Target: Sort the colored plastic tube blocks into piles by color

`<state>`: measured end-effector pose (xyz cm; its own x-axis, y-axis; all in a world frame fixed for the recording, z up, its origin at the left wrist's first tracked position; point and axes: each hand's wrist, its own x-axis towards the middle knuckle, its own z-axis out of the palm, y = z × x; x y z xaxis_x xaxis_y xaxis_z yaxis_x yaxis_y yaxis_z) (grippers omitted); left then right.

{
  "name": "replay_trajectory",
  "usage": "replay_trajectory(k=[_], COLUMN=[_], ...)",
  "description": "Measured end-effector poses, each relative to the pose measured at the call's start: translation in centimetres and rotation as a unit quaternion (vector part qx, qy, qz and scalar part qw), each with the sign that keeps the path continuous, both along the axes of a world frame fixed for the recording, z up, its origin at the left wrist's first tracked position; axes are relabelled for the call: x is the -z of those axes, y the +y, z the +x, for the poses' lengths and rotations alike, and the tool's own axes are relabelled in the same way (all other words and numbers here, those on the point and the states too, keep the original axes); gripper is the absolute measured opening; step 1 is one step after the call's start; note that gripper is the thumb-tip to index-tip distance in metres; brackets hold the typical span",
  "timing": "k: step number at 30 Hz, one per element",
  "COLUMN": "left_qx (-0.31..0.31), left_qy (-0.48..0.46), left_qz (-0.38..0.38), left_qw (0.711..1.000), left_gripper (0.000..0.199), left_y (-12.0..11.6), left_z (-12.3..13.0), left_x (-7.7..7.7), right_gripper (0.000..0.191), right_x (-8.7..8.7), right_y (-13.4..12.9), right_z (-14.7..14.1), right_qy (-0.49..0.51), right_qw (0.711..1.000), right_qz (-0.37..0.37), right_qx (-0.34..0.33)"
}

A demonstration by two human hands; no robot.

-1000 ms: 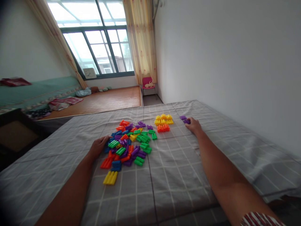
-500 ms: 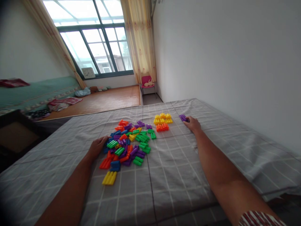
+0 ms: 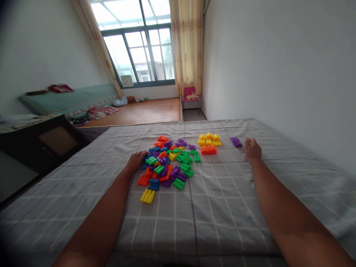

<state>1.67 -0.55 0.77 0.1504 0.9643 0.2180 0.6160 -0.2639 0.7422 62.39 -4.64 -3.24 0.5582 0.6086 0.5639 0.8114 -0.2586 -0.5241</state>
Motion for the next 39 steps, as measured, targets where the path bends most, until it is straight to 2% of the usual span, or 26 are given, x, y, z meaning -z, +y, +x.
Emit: replay_trajectory(k=[2,3,4,6,7,9,11,13,15,18,22,25,28,31,34,39], left_qx=[-0.002,-0.003,-0.003,-0.003,-0.003,0.000,0.003,0.007,0.009,0.014,0.018,0.011,0.009,0.005,0.003,-0.003], left_qy=[0.000,0.003,0.007,0.015,0.017,0.016,0.011,0.007,0.002,-0.008,-0.014,-0.006,0.007,0.013,0.011,0.014], left_qz=[0.003,0.005,0.008,0.013,0.016,0.020,0.023,0.024,0.026,0.034,0.037,0.027,0.024,0.010,0.000,-0.009], left_qw=[1.000,1.000,1.000,1.000,1.000,1.000,1.000,1.000,1.000,0.999,0.999,1.000,1.000,1.000,1.000,1.000], left_gripper=[0.055,0.055,0.055,0.054,0.054,0.055,0.055,0.056,0.056,0.055,0.054,0.055,0.055,0.056,0.057,0.058], left_y=[-0.1,-0.1,-0.1,0.0,0.2,0.4,0.7,0.8,0.9,1.0,1.2,1.1,0.9,0.8,0.7,0.4], left_z=[0.2,0.2,0.2,0.2,0.2,0.1,0.0,-0.1,-0.2,-0.3,-0.2,-0.2,-0.1,-0.1,-0.1,0.0], left_x=[0.0,0.0,0.0,0.1,0.3,0.6,1.0,1.3,1.6,1.8,1.8,1.5,1.1,0.7,0.4,0.0], right_gripper=[0.042,0.041,0.041,0.038,0.036,0.034,0.036,0.038,0.040,0.035,0.022,0.022,0.027,0.029,0.030,0.036], right_x=[-1.3,-2.3,-3.4,-5.6,-6.5,-7.9,-8.4,-8.2,-7.6,-6.8,-6.6,-7.2,-7.9,-8.2,-7.9,-7.4], right_y=[0.0,-0.1,-0.1,-0.2,-0.1,0.4,1.6,3.3,5.3,7.9,9.2,8.6,6.9,4.5,1.9,-1.3], right_z=[-1.9,-3.6,-5.8,-11.3,-14.3,-20.5,-26.0,-30.4,-33.5,-36.0,-35.6,-33.0,-29.5,-26.2,-24.0,-21.7], right_qy=[-0.034,-0.053,-0.079,-0.107,-0.121,-0.157,-0.188,-0.203,-0.203,-0.186,-0.105,0.060,0.261,0.393,0.445,0.459], right_qw=[0.998,0.995,0.991,0.974,0.958,0.903,0.847,0.827,0.833,0.846,0.844,0.846,0.801,0.750,0.729,0.695], right_qz=[0.058,0.079,0.093,0.068,0.035,-0.033,-0.079,-0.110,-0.135,-0.179,-0.196,-0.167,-0.154,-0.142,-0.130,-0.144], right_qx=[0.002,-0.018,-0.062,-0.186,-0.260,-0.400,-0.490,-0.514,-0.497,-0.467,-0.488,-0.503,-0.517,-0.513,-0.504,-0.535])
